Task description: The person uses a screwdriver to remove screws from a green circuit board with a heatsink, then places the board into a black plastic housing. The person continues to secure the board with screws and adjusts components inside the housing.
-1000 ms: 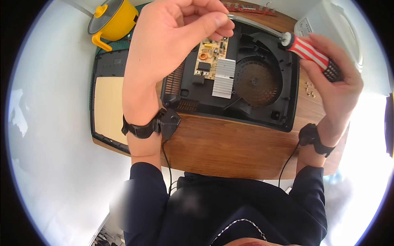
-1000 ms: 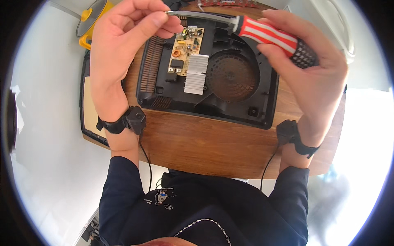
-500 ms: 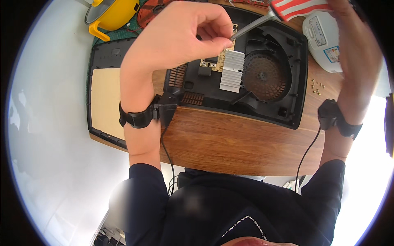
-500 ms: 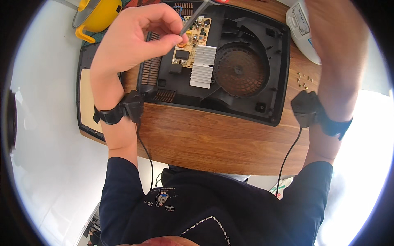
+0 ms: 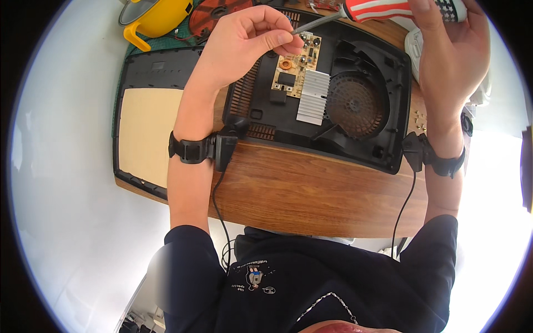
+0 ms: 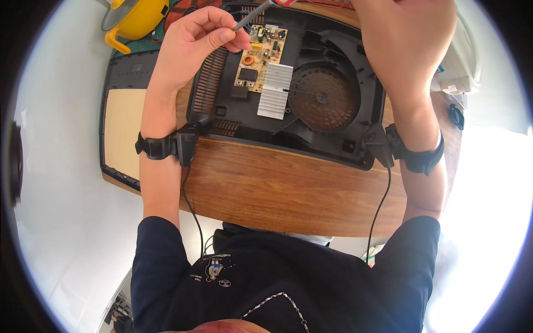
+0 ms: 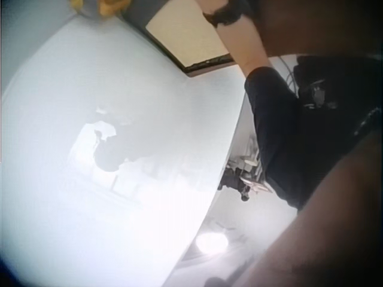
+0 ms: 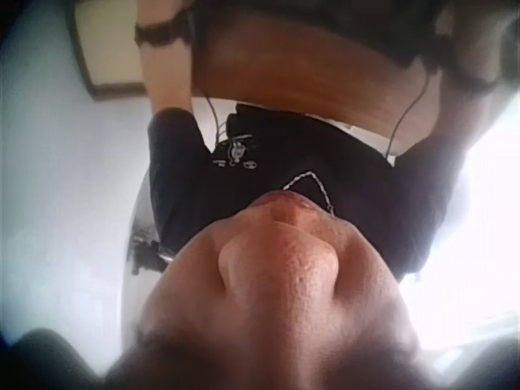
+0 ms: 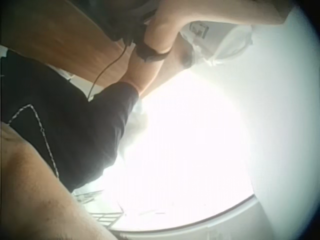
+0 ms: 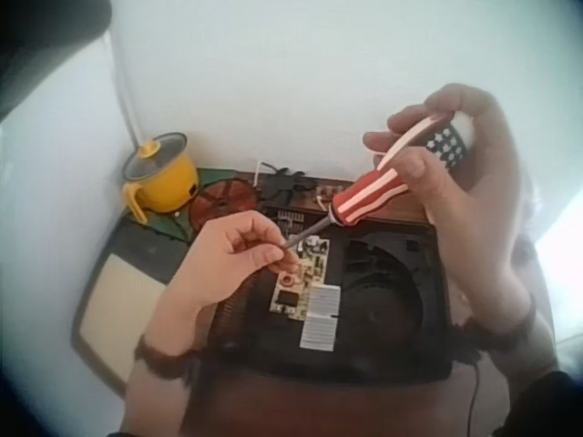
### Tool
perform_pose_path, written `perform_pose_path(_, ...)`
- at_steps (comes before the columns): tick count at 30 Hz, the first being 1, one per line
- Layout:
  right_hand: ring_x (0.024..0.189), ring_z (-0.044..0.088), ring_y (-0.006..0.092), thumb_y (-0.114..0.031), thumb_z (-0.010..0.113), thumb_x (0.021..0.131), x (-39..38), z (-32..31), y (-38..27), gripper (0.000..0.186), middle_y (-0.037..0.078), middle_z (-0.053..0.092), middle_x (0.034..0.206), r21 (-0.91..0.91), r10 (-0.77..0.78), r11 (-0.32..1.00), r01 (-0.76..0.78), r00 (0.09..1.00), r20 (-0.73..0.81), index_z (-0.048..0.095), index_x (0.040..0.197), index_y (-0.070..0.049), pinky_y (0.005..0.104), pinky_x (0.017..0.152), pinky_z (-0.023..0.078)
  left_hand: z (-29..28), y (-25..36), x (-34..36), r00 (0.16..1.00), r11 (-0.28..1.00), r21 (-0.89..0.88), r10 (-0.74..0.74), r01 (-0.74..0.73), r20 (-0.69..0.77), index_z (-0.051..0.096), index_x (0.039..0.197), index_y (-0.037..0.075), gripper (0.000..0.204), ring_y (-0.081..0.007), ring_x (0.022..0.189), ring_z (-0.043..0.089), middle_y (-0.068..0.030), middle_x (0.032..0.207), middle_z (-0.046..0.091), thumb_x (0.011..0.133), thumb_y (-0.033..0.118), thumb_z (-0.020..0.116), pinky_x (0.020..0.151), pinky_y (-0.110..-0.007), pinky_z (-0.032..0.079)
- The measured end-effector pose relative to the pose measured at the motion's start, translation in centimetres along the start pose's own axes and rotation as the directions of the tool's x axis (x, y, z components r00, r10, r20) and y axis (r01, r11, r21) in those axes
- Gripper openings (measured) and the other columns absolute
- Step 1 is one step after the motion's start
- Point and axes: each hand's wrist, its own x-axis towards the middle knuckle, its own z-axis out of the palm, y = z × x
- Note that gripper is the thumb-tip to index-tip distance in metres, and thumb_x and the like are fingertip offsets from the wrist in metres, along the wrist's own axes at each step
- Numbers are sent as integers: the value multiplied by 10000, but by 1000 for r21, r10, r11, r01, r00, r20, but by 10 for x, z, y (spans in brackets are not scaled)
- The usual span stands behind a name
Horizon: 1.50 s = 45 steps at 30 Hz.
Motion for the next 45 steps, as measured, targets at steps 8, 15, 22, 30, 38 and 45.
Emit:
perform_pose_path(8,1068,735,270,-211,779,971,3,-5,26,508,132,646,1128,129,-255,963,238,959,128,471,1334,-34,361,899,653,9,-1,1,996,970,-227,-86,85,5,639,1079,-16,167,-169,921,743,-104,962,750,944,-69,721,855,-300,594)
perform_pose_path(15,1060,721,227,-173,803,949,10,0,22,533,116,650,1102,239,-195,960,144,959,205,482,1344,-16,311,872,639,14,19,-4,990,982,-120,-143,144,21,669,1139,-16,237,-166,920,713,-83,1014,720,917,-73,729,849,-290,576)
perform_pose_path(22,1038,694,159,-41,815,911,6,12,30,500,88,652,1096,332,-135,942,44,957,258,523,1315,-2,290,919,607,14,15,-7,994,980,196,-10,-12,110,684,1199,43,302,-160,969,746,-58,987,767,915,-49,731,902,-290,585)
perform_pose_path(30,1040,685,137,40,796,897,-9,20,26,467,76,653,1107,287,63,943,-168,938,340,537,1282,-5,283,934,598,16,23,-8,972,981,178,-117,81,202,678,1237,50,392,-165,1022,723,-73,1082,767,865,-20,781,941,-324,572)
perform_pose_path(38,1004,680,125,65,805,875,-19,32,27,443,62,669,1080,215,63,964,-159,916,396,567,1242,-10,275,918,586,-3,19,-12,979,837,535,-188,115,83,732,1168,14,276,-157,1028,698,-51,1090,756,892,20,749,942,-310,546)
perform_pose_path(45,950,705,154,2,857,839,-21,38,15,439,78,700,1029,40,-9,999,-9,904,428,611,1203,-15,297,848,574,6,0,-13,978,846,530,-158,62,139,777,1052,25,166,-214,857,710,-87,925,737,896,70,746,794,-330,550)
